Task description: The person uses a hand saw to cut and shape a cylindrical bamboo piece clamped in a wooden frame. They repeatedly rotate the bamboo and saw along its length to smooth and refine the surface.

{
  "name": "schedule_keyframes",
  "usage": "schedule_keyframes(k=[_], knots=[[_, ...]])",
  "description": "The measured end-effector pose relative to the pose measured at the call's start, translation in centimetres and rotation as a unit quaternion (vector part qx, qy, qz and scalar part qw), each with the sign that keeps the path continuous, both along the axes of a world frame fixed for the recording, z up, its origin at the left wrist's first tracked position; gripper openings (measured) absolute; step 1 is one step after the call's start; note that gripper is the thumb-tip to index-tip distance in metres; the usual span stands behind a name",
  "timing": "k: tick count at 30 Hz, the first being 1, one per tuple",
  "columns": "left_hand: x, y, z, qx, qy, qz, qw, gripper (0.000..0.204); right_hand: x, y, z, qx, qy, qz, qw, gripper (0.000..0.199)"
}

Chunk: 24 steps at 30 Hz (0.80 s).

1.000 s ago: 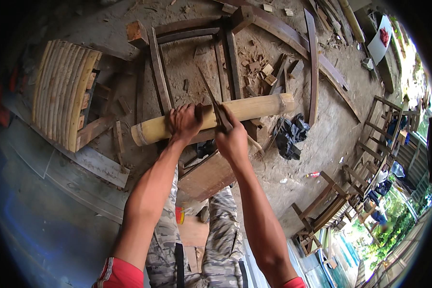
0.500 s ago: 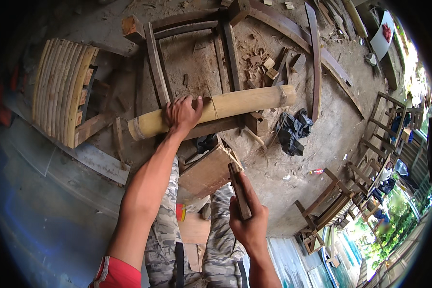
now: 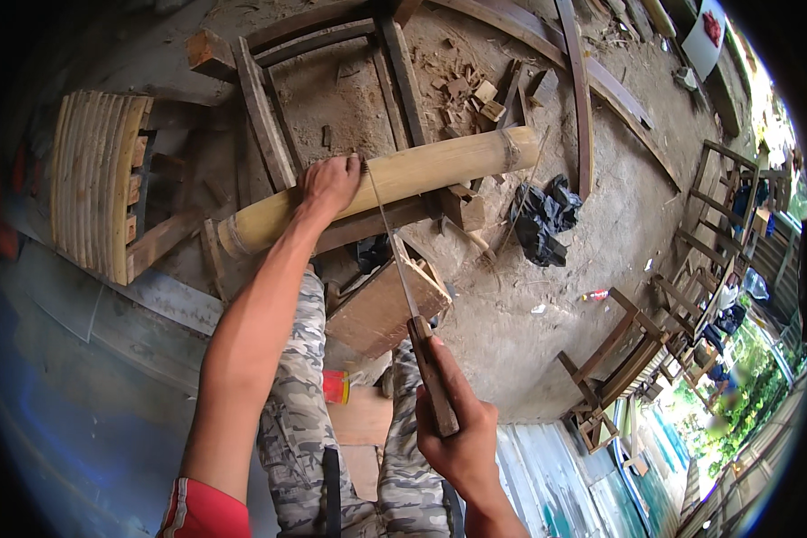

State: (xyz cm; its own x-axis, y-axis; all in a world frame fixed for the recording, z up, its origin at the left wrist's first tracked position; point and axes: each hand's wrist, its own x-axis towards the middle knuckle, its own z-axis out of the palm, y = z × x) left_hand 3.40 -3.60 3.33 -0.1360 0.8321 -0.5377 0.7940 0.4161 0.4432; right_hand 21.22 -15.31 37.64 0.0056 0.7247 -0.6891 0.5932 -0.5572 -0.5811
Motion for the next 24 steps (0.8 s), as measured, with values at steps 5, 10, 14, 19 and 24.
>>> schedule_keyframes(k=[5,10,14,19,24], knots=[[0.6,0.1,0.7,-0.045,0.044,0.02,0.998,0.062,0.3,-0.2,1.0,-0.041,0.003,0.002,0.999,0.06],[1.0,0.5,2.4,-0.047,0.074,0.016,0.996,0.062,0.0,-0.1,-1.8,-0.016,0.022,0.006,1.0,0.068],[0.3,-1.3,-0.5,0.006,0.068,-0.006,0.998,0.048,-2.4,5.4,-11.1,-0.001,0.0,0.018,1.0,0.073],[0.1,-0.3,0.7,-0.026,0.103,0.011,0.994,0.05,-2.1,3.5,-11.6,0.04,0.005,0.031,0.999,0.087],[1.5,-0.5,2.6,-0.017,0.123,0.008,0.992,0.036,0.7,-0.9,-3.6,0.054,0.031,0.016,0.998,0.091]])
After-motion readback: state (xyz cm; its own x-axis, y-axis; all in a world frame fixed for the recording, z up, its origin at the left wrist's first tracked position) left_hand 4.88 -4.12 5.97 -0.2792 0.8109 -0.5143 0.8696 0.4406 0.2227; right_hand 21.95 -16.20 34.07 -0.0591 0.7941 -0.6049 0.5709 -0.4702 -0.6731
